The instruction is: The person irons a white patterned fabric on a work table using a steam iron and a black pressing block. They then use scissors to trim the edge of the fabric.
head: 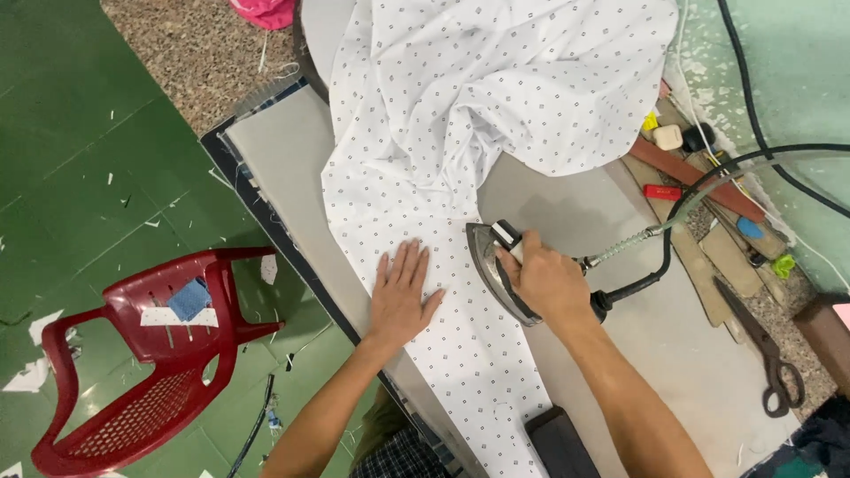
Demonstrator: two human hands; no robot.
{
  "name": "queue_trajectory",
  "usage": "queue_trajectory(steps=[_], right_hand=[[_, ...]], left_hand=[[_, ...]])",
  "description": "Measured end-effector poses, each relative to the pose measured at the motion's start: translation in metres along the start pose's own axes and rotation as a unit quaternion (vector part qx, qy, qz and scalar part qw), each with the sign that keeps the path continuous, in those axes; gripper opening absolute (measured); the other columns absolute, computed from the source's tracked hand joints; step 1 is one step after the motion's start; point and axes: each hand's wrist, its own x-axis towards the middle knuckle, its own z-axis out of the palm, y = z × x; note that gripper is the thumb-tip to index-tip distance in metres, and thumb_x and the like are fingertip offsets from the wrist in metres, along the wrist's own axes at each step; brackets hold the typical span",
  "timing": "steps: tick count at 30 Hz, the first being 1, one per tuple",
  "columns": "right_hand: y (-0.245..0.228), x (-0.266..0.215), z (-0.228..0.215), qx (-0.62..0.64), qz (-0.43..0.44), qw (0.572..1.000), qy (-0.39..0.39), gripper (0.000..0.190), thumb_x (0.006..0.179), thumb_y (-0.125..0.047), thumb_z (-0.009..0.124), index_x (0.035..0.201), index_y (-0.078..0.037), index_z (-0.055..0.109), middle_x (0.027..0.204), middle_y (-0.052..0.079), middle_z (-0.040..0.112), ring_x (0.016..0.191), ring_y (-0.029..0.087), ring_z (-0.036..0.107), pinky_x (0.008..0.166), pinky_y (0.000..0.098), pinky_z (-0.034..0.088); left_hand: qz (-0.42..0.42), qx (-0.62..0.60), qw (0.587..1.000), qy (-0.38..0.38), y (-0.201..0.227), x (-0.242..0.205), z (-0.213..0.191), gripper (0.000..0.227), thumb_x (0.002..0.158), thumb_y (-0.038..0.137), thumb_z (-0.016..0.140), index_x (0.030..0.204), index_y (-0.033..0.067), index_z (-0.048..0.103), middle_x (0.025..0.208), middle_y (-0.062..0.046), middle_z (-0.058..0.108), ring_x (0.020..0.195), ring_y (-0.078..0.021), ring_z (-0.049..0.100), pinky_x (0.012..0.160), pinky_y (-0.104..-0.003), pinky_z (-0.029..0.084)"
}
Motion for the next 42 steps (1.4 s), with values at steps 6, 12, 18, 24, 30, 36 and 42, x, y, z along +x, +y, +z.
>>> queue_trajectory(steps=[6, 12, 18, 24, 30, 36, 42], right_hand=[[-0.011, 0.022, -0.015, -0.067, -0.116, 0.991, -0.007, 0.051, 0.105, -0.052, 0.039, 0.110, -0.004, 0.055, 0.080, 0.022, 0.073, 0.079, 0.039, 0.077, 0.071, 0.0489, 0.061], [-0.035, 0.038, -0.019, -0.103, -0.191, 0.976, -0.020, 0.047, 0.105, -0.047, 0.040, 0.111, -0.003, 0.056, 0.076, 0.022, 0.074, 0.074, 0.036, 0.078, 0.068, 0.0477, 0.062], [-0.038, 0.046, -0.007, -0.115, -0.223, 0.968, -0.004, 0.046, 0.105, -0.047, 0.042, 0.113, -0.004, 0.057, 0.071, 0.017, 0.072, 0.068, 0.031, 0.077, 0.063, 0.0429, 0.061], [-0.044, 0.037, -0.019, -0.109, -0.226, 0.968, -0.002, 0.051, 0.105, -0.050, 0.044, 0.115, -0.003, 0.058, 0.070, 0.017, 0.072, 0.068, 0.031, 0.077, 0.063, 0.0440, 0.061], [-0.048, 0.036, -0.018, -0.114, -0.210, 0.971, -0.010, 0.055, 0.102, -0.057, 0.046, 0.114, -0.004, 0.059, 0.072, 0.018, 0.074, 0.070, 0.032, 0.077, 0.065, 0.0439, 0.061], [-0.043, 0.039, -0.012, -0.117, -0.195, 0.974, -0.012, 0.057, 0.103, -0.059, 0.042, 0.115, -0.005, 0.058, 0.074, 0.019, 0.074, 0.073, 0.032, 0.078, 0.067, 0.0443, 0.061], [-0.041, 0.042, -0.010, -0.116, -0.200, 0.973, -0.007, 0.056, 0.103, -0.058, 0.042, 0.117, -0.006, 0.057, 0.075, 0.018, 0.074, 0.073, 0.033, 0.078, 0.066, 0.0448, 0.061]], left_hand=[[-0.115, 0.034, 0.985, 0.123, -0.026, -0.044, 0.010, 0.082, 0.101, 0.062, 0.040, 0.159, 0.0052, 0.030, 0.168, -0.019, 0.021, 0.157, -0.0327, 0.012, 0.124, -0.056, -0.003], [-0.146, 0.031, 0.970, 0.191, -0.028, -0.044, 0.012, 0.088, 0.096, 0.064, 0.049, 0.156, 0.0009, 0.035, 0.165, -0.020, 0.030, 0.156, -0.0326, 0.018, 0.123, -0.058, -0.001], [-0.142, 0.011, 0.964, 0.227, -0.029, -0.044, 0.017, 0.088, 0.092, 0.062, 0.056, 0.154, 0.0007, 0.040, 0.164, -0.019, 0.034, 0.156, -0.0313, 0.022, 0.125, -0.057, 0.000], [-0.130, -0.160, 0.919, 0.337, -0.045, -0.060, 0.041, 0.082, 0.095, 0.045, 0.051, 0.154, -0.0077, 0.030, 0.162, -0.028, 0.029, 0.153, -0.0428, 0.021, 0.124, -0.058, 0.011], [-0.149, -0.316, 0.823, 0.449, -0.039, -0.079, 0.044, 0.066, 0.109, 0.033, 0.018, 0.156, -0.0132, 0.011, 0.165, -0.033, 0.011, 0.153, -0.0465, 0.006, 0.125, -0.057, 0.007], [-0.145, -0.285, 0.834, 0.449, -0.020, -0.089, 0.048, 0.071, 0.107, 0.035, 0.020, 0.156, -0.0134, 0.005, 0.165, -0.033, 0.005, 0.153, -0.0482, 0.002, 0.124, -0.060, 0.005], [-0.129, -0.216, 0.882, 0.398, 0.000, -0.092, 0.048, 0.076, 0.103, 0.037, 0.026, 0.156, -0.0109, 0.003, 0.163, -0.035, 0.003, 0.152, -0.0521, 0.000, 0.122, -0.064, 0.005]])
